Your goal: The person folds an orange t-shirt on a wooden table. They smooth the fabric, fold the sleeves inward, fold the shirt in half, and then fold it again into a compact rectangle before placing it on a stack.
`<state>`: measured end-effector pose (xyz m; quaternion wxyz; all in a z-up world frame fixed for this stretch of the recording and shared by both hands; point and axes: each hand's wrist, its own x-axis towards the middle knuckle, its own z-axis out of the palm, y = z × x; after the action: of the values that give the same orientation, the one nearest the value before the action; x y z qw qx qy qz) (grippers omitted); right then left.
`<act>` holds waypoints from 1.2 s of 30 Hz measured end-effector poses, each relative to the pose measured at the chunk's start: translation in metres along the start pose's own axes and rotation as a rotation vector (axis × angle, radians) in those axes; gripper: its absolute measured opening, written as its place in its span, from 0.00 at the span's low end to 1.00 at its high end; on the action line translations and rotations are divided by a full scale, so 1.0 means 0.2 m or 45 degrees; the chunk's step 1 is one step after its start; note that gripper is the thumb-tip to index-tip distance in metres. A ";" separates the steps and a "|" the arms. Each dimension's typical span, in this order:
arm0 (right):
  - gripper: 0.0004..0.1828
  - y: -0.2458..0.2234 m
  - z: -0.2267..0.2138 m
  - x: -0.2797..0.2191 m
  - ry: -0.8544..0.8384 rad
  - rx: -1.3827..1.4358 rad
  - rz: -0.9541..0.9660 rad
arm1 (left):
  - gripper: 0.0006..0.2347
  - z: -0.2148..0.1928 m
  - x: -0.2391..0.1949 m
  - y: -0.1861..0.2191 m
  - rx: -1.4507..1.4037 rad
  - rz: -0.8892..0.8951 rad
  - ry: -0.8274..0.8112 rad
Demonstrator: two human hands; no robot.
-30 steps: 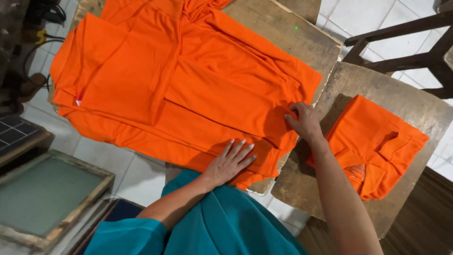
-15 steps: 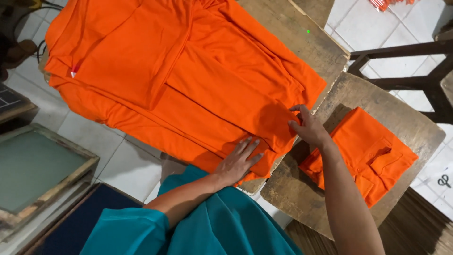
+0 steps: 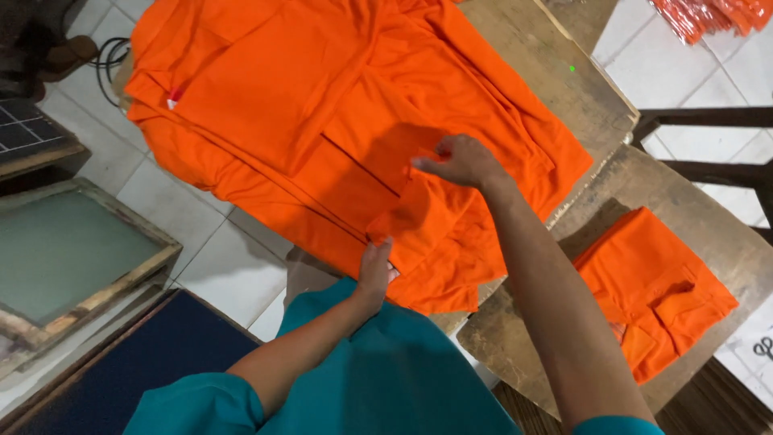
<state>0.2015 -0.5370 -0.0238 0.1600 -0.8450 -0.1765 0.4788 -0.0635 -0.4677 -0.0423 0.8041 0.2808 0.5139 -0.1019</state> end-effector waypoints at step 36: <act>0.12 0.04 -0.03 0.15 -0.003 0.274 -0.257 | 0.17 -0.48 0.44 -0.23 0.718 0.393 -0.082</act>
<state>0.2224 -0.5314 -0.0463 0.2969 -0.8004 -0.2084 0.4772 -0.1191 -0.4411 -0.1664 0.7164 0.5638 0.3912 -0.1259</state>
